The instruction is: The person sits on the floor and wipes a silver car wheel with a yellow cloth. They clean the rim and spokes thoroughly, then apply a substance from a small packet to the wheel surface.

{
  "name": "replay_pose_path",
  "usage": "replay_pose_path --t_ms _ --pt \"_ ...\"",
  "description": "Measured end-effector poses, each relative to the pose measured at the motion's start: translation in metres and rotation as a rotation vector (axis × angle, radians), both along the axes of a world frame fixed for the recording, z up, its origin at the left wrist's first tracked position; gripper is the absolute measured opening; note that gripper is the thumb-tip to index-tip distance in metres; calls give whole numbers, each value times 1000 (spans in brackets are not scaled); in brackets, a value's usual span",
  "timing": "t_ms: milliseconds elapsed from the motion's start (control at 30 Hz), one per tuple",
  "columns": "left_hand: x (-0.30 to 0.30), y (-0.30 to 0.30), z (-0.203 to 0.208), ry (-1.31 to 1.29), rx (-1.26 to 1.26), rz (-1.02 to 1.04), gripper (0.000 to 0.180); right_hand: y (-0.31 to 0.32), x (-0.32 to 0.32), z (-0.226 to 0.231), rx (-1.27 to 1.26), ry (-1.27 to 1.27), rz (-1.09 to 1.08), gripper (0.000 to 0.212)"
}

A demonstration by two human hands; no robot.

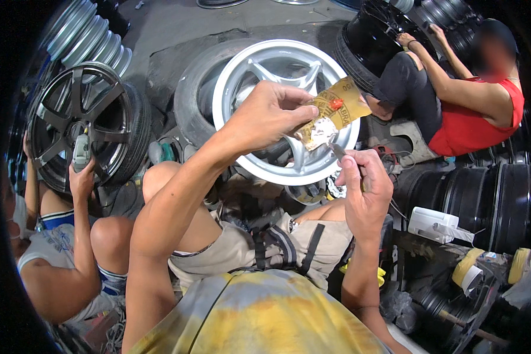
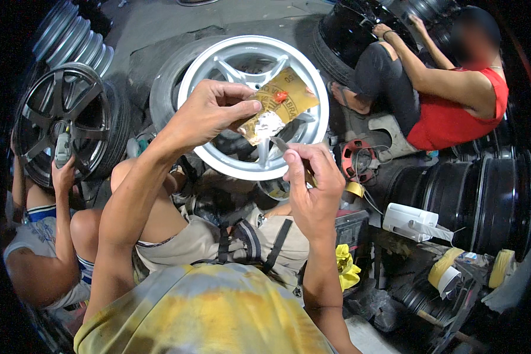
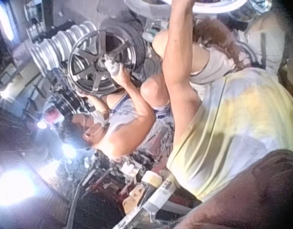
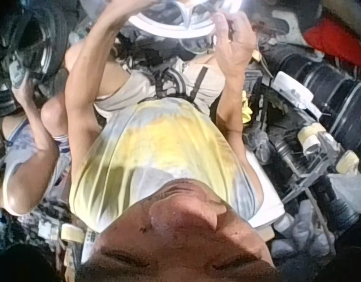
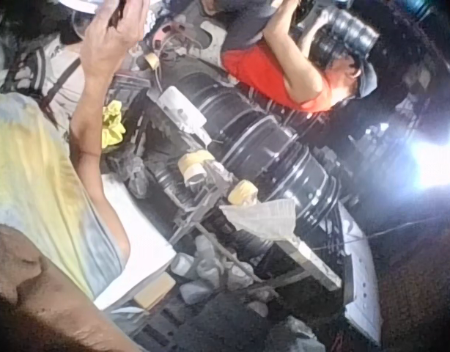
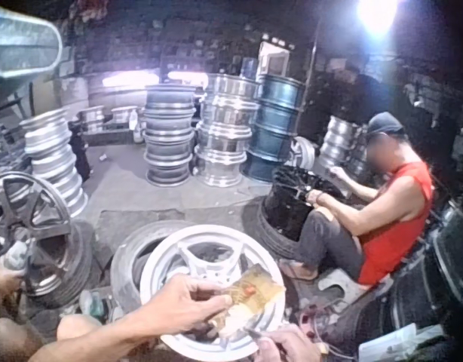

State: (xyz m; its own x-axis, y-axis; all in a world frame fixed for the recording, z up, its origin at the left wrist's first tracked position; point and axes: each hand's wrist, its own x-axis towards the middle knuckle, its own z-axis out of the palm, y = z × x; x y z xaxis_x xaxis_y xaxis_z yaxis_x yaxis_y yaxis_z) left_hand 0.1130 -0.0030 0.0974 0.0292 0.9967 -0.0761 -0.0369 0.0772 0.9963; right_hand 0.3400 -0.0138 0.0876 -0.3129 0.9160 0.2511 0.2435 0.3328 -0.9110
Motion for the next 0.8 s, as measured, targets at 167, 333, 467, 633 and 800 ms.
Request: replay_pose_path --t_ms 167,333,467,633,800 --pt "-3 -2 0 -28 -26 6 27 8 22 -4 181 -39 -54 15" --pt "-4 -4 5 -80 -60 -56 28 9 24 8 429 -227 -67 25" --pt "-5 -4 4 -101 -73 -112 29 12 24 8 540 -249 -63 29" --pt "-8 -3 2 -74 -85 -113 30 16 27 9 600 -218 -95 33" --pt "-8 -3 2 -102 -103 -116 29 17 28 8 625 -254 -100 34"
